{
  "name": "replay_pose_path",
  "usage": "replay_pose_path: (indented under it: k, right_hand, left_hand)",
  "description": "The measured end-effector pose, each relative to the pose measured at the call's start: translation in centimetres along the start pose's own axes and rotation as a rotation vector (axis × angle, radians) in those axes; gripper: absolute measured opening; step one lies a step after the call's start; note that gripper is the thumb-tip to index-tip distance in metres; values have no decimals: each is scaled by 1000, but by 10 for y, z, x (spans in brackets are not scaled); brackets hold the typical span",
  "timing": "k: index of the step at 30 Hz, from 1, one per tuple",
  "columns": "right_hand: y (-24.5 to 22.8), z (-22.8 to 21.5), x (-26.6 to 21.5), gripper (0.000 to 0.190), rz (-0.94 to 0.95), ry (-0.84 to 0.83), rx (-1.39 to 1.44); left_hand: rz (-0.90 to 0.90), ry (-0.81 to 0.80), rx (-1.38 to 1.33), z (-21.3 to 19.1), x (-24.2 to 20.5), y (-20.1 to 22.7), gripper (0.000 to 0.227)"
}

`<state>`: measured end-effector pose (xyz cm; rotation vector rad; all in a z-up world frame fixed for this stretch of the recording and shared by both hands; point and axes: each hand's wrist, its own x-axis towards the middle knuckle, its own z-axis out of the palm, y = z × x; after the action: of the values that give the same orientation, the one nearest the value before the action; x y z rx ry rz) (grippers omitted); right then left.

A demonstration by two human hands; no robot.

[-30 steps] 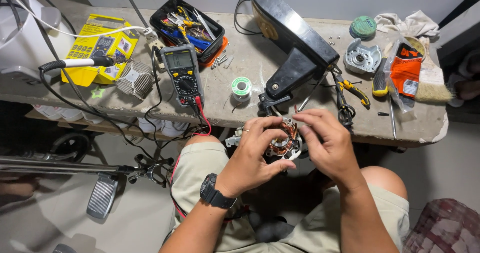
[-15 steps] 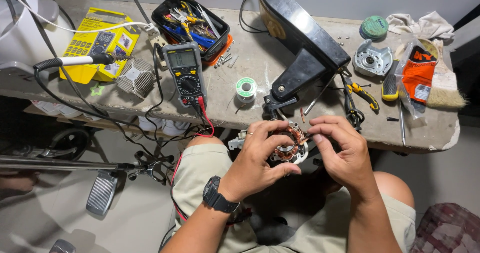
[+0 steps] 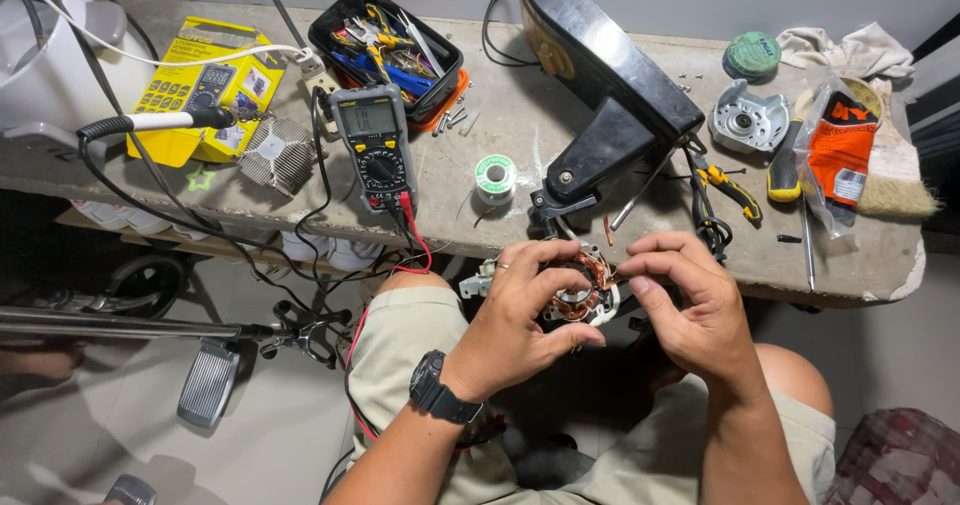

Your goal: The person manipulates wires on a small electrical component, likely a stator, using a screwdriver and a multimeter. They briefly use a smartphone calculator while continuing to adjust the wires.

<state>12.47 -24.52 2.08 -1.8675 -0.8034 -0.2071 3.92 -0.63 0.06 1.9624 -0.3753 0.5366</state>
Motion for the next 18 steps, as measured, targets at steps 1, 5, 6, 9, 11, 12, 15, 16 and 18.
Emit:
replay_pose_path:
  k: [1, 5, 6, 9, 11, 12, 15, 16, 18]
  right_hand:
    - [1, 0, 0, 13, 1, -1, 0]
    - [4, 0, 1, 11, 20, -18, 14]
    - [5, 0, 1, 11, 34, -23, 20]
    - [9, 0, 0, 11, 37, -32, 30]
    - [9, 1, 0, 11, 47, -36, 41]
    - [9, 1, 0, 11, 56, -39, 52]
    - [9, 4, 1, 13, 78, -59, 120]
    - [11, 6, 0, 13, 77, -57, 120]
    - [14, 10, -1, 12, 81, -63, 162]
  left_hand:
    - [-1, 0, 0, 0, 0, 0, 52]
    - [3, 2, -4, 0, 0, 0, 53]
    - [2, 2, -4, -1, 1, 0, 53]
    - [-4, 1, -7, 0, 1, 0, 53]
    - [-2, 1, -7, 0, 1, -1, 52]
    - [1, 2, -7, 0, 1, -1, 52]
    - [1, 0, -5, -1, 1, -1, 52]
    - [2, -1, -5, -1, 2, 0, 52]
    - [-5, 2, -7, -1, 2, 1, 51]
